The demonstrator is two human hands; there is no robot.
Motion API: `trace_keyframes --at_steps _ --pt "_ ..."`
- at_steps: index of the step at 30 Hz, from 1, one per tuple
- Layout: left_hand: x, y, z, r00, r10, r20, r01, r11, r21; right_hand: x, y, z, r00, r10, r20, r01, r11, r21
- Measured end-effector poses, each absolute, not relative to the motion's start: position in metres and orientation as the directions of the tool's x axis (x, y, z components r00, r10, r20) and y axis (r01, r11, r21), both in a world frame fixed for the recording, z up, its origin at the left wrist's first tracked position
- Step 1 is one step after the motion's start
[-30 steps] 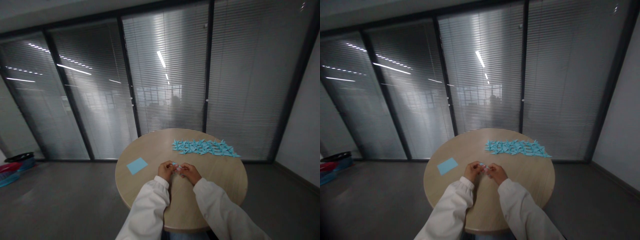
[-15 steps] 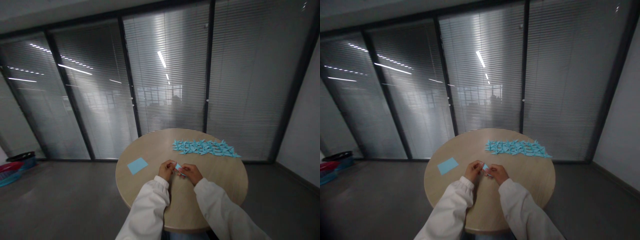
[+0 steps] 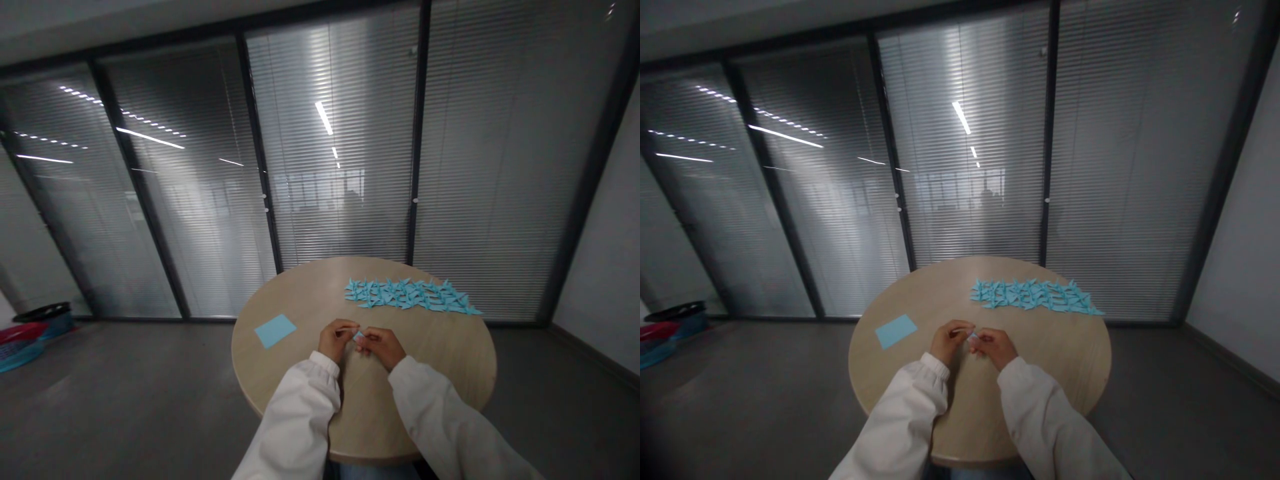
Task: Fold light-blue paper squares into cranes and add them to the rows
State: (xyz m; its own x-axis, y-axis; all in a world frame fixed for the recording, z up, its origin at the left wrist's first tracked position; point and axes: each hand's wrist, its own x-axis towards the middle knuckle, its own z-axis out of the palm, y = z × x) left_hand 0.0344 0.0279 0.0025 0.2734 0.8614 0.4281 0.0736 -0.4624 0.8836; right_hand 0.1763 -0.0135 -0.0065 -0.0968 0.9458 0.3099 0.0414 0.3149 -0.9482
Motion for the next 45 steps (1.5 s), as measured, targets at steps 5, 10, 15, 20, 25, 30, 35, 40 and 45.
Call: trace_keyframes --at_steps 5,10,15,20,25,30,35,40,45 --pt "0.038 0.022 0.006 0.395 0.828 0.399 0.056 -0.455 0.889 0.178 -0.014 -0.004 -0.037 0.949 0.314 0.051 0.316 -0.947" --pt "0.039 0.022 0.004 0.428 0.825 0.369 0.056 -0.432 0.9 0.179 -0.011 -0.008 -0.076 0.931 0.356 -0.005 0.357 -0.934" --pt "0.037 0.027 0.001 0.401 0.844 0.357 0.007 -0.392 0.92 0.176 -0.006 -0.015 -0.118 0.942 0.313 -0.008 0.314 -0.949" --pt "0.037 0.025 0.004 0.401 0.858 0.321 -0.038 -0.335 0.941 0.175 -0.007 -0.016 -0.098 0.961 0.26 0.099 0.269 -0.958" --pt "0.038 0.02 0.01 0.397 0.861 0.317 -0.065 -0.318 0.946 0.176 -0.008 -0.016 -0.089 0.967 0.237 0.14 0.248 -0.959" --pt "0.037 0.018 0.013 0.401 0.861 0.312 -0.075 -0.309 0.948 0.175 -0.009 -0.016 -0.058 0.974 0.22 0.18 0.227 -0.957" --pt "0.035 0.02 0.013 0.401 0.857 0.322 -0.09 -0.313 0.946 0.173 -0.009 -0.017 -0.017 0.974 0.228 0.137 0.228 -0.964" --pt "0.036 0.024 0.008 0.399 0.869 0.293 -0.11 -0.272 0.956 0.175 -0.009 -0.015 -0.068 0.963 0.26 0.102 0.266 -0.959" --pt "0.035 0.023 0.01 0.394 0.879 0.27 -0.041 -0.276 0.96 0.174 -0.01 -0.013 -0.098 0.966 0.239 0.103 0.249 -0.963"
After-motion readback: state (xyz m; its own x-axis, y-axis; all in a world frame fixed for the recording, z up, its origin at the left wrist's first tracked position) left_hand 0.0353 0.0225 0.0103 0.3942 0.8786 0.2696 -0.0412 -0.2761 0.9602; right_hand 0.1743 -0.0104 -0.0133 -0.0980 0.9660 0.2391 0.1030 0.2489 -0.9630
